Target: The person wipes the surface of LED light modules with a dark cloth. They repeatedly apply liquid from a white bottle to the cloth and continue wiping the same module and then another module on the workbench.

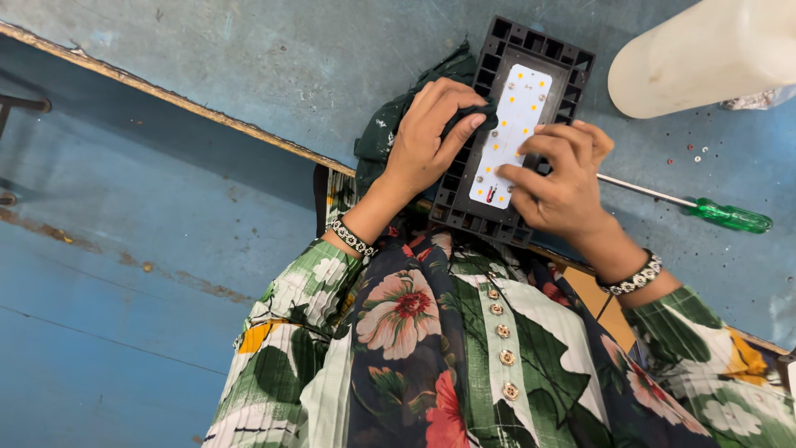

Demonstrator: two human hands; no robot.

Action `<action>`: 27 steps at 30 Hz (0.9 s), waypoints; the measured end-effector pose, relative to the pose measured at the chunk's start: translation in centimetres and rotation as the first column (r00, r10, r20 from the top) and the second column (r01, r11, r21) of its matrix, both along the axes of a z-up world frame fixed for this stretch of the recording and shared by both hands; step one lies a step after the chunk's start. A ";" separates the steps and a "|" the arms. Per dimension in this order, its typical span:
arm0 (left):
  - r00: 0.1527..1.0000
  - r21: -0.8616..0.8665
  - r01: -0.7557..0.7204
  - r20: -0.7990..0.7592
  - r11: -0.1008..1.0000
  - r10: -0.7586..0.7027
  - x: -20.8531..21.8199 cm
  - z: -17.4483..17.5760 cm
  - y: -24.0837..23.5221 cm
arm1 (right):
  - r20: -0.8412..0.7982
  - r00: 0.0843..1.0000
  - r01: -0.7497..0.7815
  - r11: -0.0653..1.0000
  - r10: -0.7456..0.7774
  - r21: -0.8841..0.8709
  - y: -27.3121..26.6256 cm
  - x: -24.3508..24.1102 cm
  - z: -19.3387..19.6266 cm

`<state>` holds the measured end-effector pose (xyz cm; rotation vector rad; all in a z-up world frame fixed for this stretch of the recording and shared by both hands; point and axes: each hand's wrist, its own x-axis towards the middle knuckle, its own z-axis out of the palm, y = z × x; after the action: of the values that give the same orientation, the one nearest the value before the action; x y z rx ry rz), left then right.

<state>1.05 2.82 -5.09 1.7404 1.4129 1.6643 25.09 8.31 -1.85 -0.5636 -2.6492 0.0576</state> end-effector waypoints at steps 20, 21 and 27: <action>0.997 -0.042 -0.004 0.074 0.999 0.007 0.2 0.2 -0.1 | -0.298 0.885 0.247 0.903 -0.358 -0.350 -5.1 1.8 -2.3; 0.997 -0.044 -0.001 0.081 0.999 0.004 0.2 0.2 -0.2 | -0.287 0.893 0.240 0.907 -0.346 -0.346 -5.5 2.1 -2.1; 0.995 -0.047 -0.003 0.098 0.999 0.007 0.2 0.2 -0.1 | -0.262 0.939 0.143 0.944 -0.224 -0.298 -7.5 1.9 -2.4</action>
<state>1.25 2.76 -4.88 1.6084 1.4018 1.6809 27.02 0.77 -4.23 -0.8252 -2.3015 0.4257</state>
